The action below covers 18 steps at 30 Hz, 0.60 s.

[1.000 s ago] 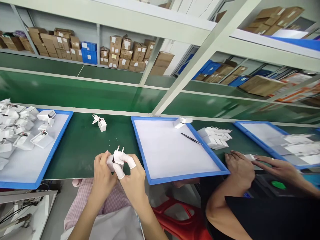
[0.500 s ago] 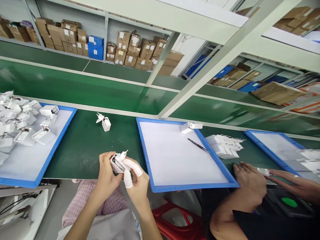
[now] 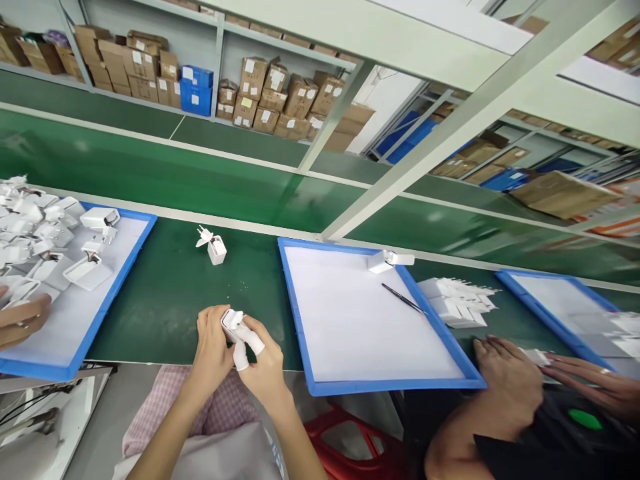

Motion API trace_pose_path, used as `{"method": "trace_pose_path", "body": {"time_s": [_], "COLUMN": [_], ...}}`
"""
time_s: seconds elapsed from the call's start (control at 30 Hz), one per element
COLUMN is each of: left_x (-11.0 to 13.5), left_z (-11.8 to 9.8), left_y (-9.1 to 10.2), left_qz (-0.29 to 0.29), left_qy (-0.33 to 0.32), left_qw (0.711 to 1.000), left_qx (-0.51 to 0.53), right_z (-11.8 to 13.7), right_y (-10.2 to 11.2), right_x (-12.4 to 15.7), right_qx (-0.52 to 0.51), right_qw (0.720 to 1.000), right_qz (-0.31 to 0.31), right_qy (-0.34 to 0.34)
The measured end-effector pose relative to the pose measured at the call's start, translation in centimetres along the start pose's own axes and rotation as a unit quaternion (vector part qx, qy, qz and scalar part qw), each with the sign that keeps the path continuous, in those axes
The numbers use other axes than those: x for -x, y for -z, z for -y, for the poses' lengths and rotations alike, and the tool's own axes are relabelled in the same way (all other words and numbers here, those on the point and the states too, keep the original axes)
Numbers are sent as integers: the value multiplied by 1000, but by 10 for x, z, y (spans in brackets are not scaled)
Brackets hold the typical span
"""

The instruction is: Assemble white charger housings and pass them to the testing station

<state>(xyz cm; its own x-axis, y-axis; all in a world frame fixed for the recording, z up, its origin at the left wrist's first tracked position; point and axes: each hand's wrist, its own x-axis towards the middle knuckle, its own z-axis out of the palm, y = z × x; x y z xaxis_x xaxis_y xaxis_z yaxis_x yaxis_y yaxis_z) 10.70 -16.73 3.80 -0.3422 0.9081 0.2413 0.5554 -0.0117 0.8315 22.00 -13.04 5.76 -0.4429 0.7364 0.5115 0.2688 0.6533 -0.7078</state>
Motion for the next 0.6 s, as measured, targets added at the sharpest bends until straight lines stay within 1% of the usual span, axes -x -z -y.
{"method": "trace_pose_path", "body": {"time_s": [0.07,0.1,0.17,0.2,0.27,0.33,0.37,0.43,0.5,0.6], "left_x": [0,0,1,1,-2,-11,-17,-28,-36,-36], "left_z": [6,9,13,15,19,22,23,24,23,20], "left_y": [0,3,16,26,50,73,81,88,87,79], "left_qz": [4,9,37,64,143,230,265,305,316,297], "left_qy": [27,39,53,56,69,114,149,214,255,279], "left_qw": [1000,999,997,996,987,959,937,890,859,843], "left_qx": [-14,-25,-40,-36,14,116,174,261,312,351], "right_z": [-8,-12,-17,-18,-19,-17,-16,-13,-9,-6], "right_y": [-9,-13,-17,-17,-15,-9,-7,-1,3,7], "right_x": [0,0,-1,-1,-2,-5,-7,-11,-14,-20], "right_qx": [-1,-2,-3,-1,11,20,15,-14,-55,-123], "right_qw": [1000,999,998,997,995,992,991,987,982,968], "right_qz": [24,36,61,73,98,121,134,158,179,208], "right_qy": [-10,-15,-18,-16,-1,13,13,4,-14,-67]}}
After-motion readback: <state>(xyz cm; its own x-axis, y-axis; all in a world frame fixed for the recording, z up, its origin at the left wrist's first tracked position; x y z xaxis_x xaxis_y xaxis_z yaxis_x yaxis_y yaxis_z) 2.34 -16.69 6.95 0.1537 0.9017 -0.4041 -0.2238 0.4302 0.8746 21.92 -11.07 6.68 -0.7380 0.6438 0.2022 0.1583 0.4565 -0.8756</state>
